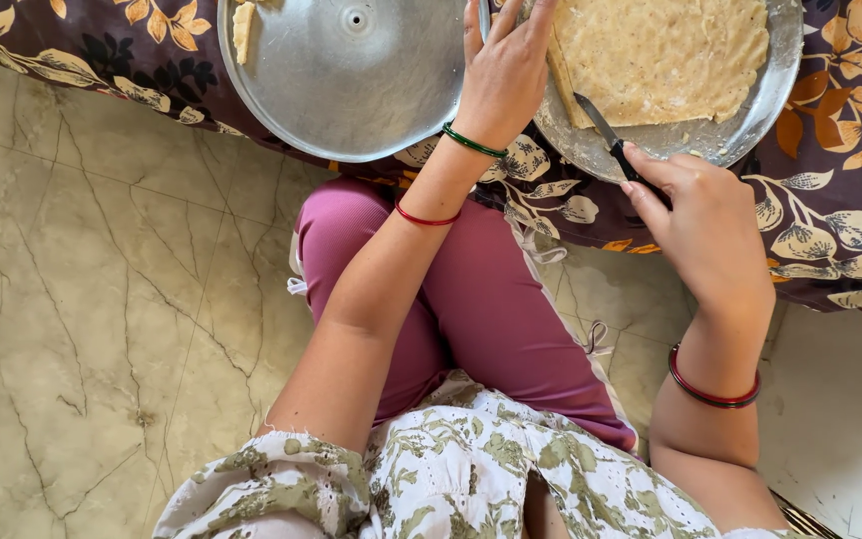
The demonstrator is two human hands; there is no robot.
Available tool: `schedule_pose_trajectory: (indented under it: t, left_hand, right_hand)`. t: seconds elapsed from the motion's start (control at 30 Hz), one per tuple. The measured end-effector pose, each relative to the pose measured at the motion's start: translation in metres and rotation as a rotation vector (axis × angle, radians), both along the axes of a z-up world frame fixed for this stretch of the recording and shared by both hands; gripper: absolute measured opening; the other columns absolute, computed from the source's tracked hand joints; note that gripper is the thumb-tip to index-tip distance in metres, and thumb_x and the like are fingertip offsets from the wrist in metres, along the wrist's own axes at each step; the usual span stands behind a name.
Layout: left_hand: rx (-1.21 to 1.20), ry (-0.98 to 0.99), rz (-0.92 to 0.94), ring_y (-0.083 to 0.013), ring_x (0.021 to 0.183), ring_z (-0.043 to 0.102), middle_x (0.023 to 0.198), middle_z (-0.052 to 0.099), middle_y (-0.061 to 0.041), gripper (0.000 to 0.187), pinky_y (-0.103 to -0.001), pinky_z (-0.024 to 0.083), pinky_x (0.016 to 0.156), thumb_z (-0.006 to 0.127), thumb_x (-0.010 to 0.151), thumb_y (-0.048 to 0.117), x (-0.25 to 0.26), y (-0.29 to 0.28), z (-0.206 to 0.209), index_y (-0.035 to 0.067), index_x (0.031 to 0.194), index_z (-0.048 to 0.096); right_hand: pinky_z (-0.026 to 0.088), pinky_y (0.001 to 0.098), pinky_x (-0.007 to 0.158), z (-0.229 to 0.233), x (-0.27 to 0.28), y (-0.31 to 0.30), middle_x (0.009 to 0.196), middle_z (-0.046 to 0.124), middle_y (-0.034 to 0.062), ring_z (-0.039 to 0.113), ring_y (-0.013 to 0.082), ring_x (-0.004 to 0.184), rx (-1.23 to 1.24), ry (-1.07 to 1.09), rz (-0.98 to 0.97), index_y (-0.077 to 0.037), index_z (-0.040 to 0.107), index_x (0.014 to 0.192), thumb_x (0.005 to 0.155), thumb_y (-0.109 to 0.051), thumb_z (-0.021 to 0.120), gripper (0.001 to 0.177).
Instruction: The person cuts a flattened sheet of dough into strips using a knife and arranges the pieces on a metal tray. The person handles the dough strips by hand, placing them in rows on the tray.
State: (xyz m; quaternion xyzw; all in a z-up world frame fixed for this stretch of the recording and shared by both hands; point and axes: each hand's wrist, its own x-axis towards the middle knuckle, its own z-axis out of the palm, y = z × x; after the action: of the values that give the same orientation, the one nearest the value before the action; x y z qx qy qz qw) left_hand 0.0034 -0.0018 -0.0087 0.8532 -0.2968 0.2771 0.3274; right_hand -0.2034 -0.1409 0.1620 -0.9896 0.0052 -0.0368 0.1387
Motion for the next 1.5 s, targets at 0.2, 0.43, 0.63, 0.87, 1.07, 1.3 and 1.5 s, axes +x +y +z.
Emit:
schedule_pose_trajectory:
  t: [0.2, 0.43, 0.63, 0.87, 1.07, 1.3, 1.5]
  left_hand:
    - [-0.008, -0.007, -0.004, -0.0234, 0.145, 0.045, 0.105, 0.071, 0.001, 0.078, -0.062, 0.01, 0.129, 0.057, 0.098, -0.002, 0.0, -0.001, 0.0, 0.018, 0.162, 0.018]
    - [-0.002, 0.008, -0.016, -0.0244, 0.145, 0.044, 0.108, 0.071, 0.001, 0.079, -0.064, 0.011, 0.128, 0.058, 0.097, -0.001, 0.0, 0.001, -0.001, 0.017, 0.162, 0.016]
    - [-0.001, 0.003, -0.017, -0.0239, 0.145, 0.044, 0.109, 0.071, 0.001, 0.079, -0.064, 0.012, 0.128, 0.059, 0.097, -0.001, 0.0, 0.0, -0.002, 0.017, 0.162, 0.017]
    - [-0.006, 0.004, -0.015, -0.0232, 0.147, 0.043, 0.118, 0.072, -0.001, 0.078, -0.062, 0.008, 0.13, 0.058, 0.098, -0.001, 0.0, 0.002, -0.002, 0.016, 0.163, 0.019]
    - [-0.018, 0.117, -0.033, -0.0238, 0.149, 0.041, 0.12, 0.073, -0.007, 0.071, -0.062, 0.004, 0.128, 0.062, 0.092, 0.005, -0.002, 0.015, 0.011, 0.013, 0.156, 0.031]
    - [-0.046, 0.167, -0.055, -0.025, 0.15, 0.041, 0.123, 0.072, -0.006, 0.069, -0.064, 0.006, 0.128, 0.061, 0.092, 0.005, -0.001, 0.016, 0.012, 0.012, 0.154, 0.033]
    - [-0.053, 0.176, -0.061, -0.0272, 0.15, 0.04, 0.13, 0.071, -0.005, 0.068, -0.065, 0.007, 0.127, 0.06, 0.092, 0.006, -0.002, 0.017, 0.013, 0.013, 0.154, 0.033]
  right_hand:
    - [0.048, 0.0406, 0.071, 0.007, -0.004, -0.001, 0.094, 0.069, 0.0144, 0.064, 0.033, 0.08, 0.05, -0.003, 0.013, -0.011, 0.075, 0.131, 0.099, -0.019, 0.072, 0.033]
    - [0.048, 0.0414, 0.072, 0.015, -0.01, -0.002, 0.095, 0.07, 0.0148, 0.064, 0.0336, 0.082, 0.022, 0.032, 0.009, -0.011, 0.076, 0.13, 0.098, -0.02, 0.073, 0.033]
    - [0.049, 0.0409, 0.072, 0.021, -0.016, -0.002, 0.094, 0.07, 0.0137, 0.064, 0.0331, 0.082, 0.022, 0.034, 0.022, -0.011, 0.076, 0.127, 0.097, -0.021, 0.072, 0.031]
    - [0.046, 0.041, 0.068, 0.036, -0.026, -0.009, 0.082, 0.065, 0.0137, 0.062, 0.033, 0.075, 0.015, 0.111, 0.011, -0.012, 0.076, 0.125, 0.096, -0.023, 0.072, 0.032]
    - [0.04, 0.0332, 0.064, 0.029, -0.007, -0.024, 0.082, 0.059, 0.0081, 0.051, 0.0183, 0.07, 0.3, -0.1, -0.156, -0.007, 0.071, 0.136, 0.108, -0.02, 0.069, 0.031]
    - [0.04, 0.0354, 0.074, -0.064, 0.056, -0.036, 0.085, 0.06, 0.006, 0.051, 0.0175, 0.078, 0.366, -0.253, -0.228, -0.007, 0.07, 0.137, 0.114, -0.022, 0.064, 0.028]
    - [0.042, 0.0457, 0.095, -0.076, 0.055, -0.045, 0.114, 0.067, 0.0121, 0.054, 0.0351, 0.108, -0.191, -0.38, -0.11, -0.011, 0.077, 0.128, 0.111, -0.03, 0.073, 0.026]
